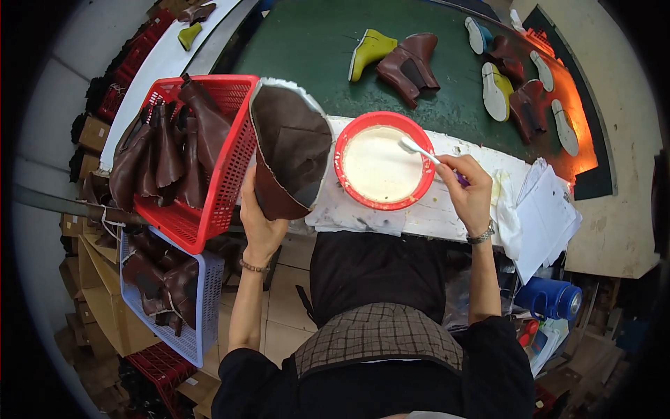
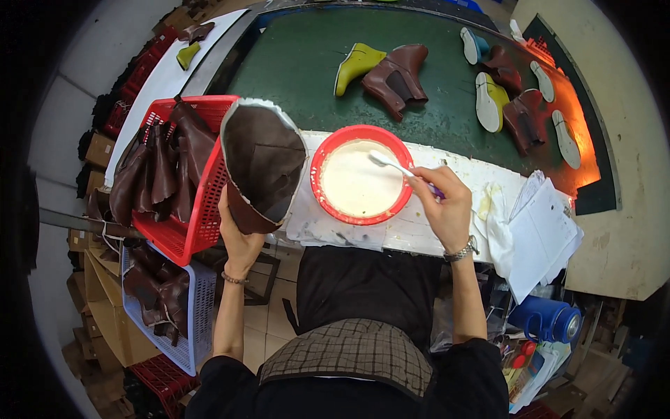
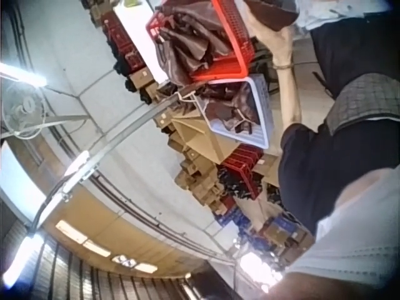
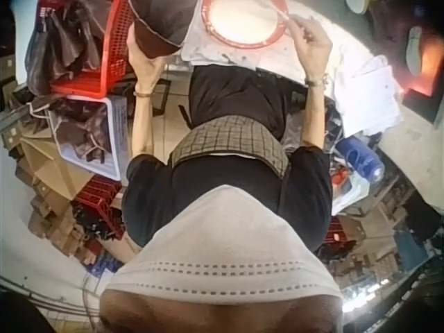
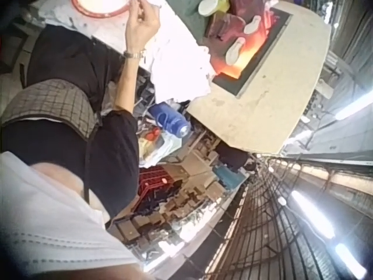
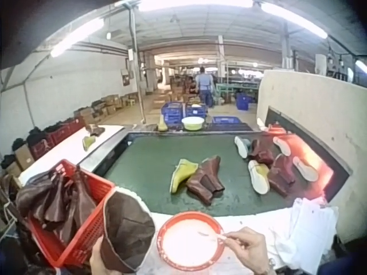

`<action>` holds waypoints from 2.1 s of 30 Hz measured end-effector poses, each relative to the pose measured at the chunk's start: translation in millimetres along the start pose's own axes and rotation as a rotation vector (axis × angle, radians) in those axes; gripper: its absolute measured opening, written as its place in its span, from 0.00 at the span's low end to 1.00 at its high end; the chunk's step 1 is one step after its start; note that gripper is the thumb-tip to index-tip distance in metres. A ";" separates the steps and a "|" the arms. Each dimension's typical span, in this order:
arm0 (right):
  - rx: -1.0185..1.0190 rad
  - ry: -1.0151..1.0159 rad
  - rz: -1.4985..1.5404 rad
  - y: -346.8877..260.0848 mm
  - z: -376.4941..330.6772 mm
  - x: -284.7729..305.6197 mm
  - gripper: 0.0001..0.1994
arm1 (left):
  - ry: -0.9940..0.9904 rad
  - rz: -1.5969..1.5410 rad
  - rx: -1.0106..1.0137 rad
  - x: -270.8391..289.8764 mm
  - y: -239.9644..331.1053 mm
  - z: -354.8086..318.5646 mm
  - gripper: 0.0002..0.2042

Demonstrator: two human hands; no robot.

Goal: The recorder applies white adhesive to shoe components using a brush at a manufacturing station.

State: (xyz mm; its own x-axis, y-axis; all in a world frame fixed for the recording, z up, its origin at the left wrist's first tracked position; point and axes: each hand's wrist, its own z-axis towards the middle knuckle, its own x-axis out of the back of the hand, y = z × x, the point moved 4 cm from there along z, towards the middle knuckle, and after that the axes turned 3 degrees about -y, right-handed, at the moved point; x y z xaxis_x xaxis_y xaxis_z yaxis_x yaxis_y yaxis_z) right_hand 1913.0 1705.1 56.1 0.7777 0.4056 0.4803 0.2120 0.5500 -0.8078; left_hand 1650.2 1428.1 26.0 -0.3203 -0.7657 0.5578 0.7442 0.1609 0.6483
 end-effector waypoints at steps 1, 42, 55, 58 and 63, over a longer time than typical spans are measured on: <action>0.011 -0.016 0.071 -7.9 1.4 -3.5 0.08 | -0.020 0.008 -0.063 -0.7 7.3 1.1 0.42; 0.315 -0.190 -0.738 9.5 26.8 -19.9 0.04 | -0.175 -0.133 0.068 56.6 -35.5 15.4 0.40; 0.374 -0.147 0.000 -37.3 48.7 3.6 0.06 | -0.350 -0.580 0.287 59.3 -22.3 2.3 0.33; 0.276 -0.178 0.039 -36.4 42.8 6.0 0.06 | -0.356 -0.563 0.286 55.2 -1.4 4.0 0.29; 0.498 -0.215 -0.020 -52.8 66.4 -8.4 0.05 | -0.391 -0.551 0.288 27.1 34.1 21.7 0.23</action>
State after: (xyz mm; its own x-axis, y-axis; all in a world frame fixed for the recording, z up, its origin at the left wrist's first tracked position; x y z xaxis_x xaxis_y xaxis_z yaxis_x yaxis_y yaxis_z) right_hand 1856.0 1721.2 117.5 0.6270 0.5028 0.5951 -0.1209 0.8174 -0.5633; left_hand 1654.2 1426.4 74.5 -0.8294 -0.5133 0.2206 0.2485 0.0147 0.9685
